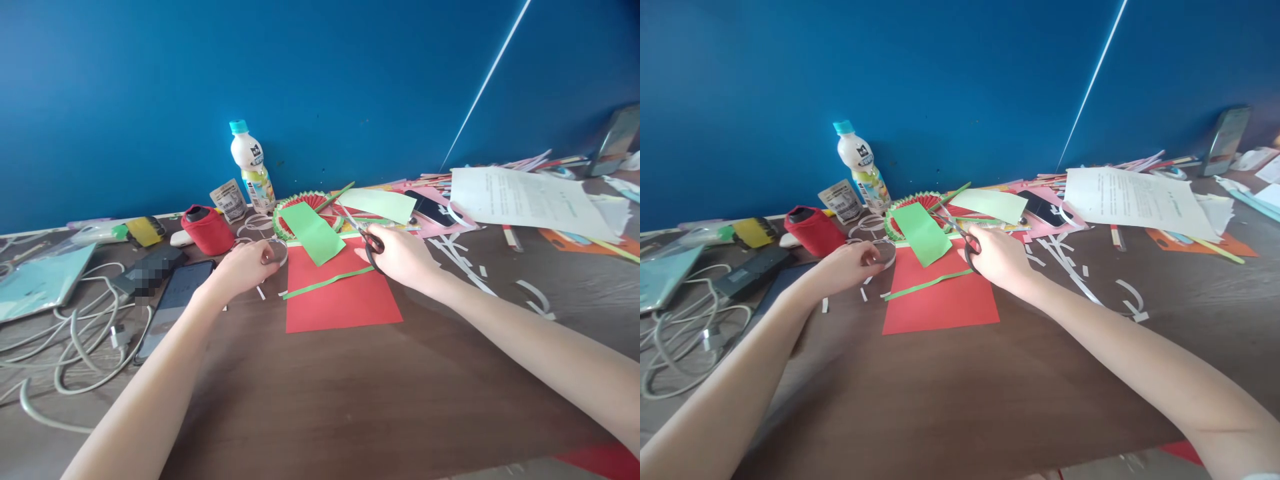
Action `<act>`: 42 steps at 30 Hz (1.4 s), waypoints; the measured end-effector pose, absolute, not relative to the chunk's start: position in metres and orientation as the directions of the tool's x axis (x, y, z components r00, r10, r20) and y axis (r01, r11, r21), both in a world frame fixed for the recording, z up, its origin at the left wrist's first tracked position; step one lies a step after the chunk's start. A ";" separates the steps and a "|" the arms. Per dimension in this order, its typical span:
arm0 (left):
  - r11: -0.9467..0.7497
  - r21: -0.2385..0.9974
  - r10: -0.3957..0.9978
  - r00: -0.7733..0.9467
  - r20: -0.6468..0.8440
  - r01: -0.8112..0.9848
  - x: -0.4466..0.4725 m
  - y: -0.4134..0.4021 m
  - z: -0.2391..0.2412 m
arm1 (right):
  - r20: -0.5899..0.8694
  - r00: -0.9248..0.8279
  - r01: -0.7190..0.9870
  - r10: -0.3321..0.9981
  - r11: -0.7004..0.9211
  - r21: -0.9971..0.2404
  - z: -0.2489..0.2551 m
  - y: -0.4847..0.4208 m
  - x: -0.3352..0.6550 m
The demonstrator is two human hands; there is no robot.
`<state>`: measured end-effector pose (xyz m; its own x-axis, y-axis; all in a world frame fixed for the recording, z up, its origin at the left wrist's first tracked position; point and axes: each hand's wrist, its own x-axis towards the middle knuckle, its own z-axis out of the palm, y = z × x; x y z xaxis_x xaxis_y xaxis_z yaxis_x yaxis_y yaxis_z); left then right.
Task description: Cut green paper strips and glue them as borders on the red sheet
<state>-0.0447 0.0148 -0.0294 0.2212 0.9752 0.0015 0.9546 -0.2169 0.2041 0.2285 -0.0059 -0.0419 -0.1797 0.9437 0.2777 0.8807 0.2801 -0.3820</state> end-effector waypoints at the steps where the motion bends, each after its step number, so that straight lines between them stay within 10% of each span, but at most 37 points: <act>1: -0.242 0.187 0.969 0.248 -0.008 0.952 -0.047 0.016 -0.033 | 0.295 -0.178 0.872 0.939 0.289 -0.395 -0.042 -0.006 0.228; 15: -0.127 0.619 0.991 0.080 0.104 0.775 -0.052 0.012 0.002 | 0.373 -0.165 0.609 0.913 0.391 -0.690 -0.050 -0.004 0.225; 22: -0.203 0.893 0.943 0.327 0.068 0.402 -0.020 -0.002 -0.003 | 0.348 -0.266 0.395 0.899 0.431 -0.811 -0.044 -0.016 0.215; 42: -0.154 0.952 0.890 0.456 0.018 0.264 0.015 -0.021 -0.019 | 0.390 -0.411 0.225 0.824 0.506 -0.833 -0.044 -0.025 0.211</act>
<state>0.0148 -0.0208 -0.0194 0.4560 0.8898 0.0175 0.2638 -0.1539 0.9522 0.2111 -0.0247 -0.0445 -0.4109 0.8241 0.3899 0.2246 0.5060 -0.8328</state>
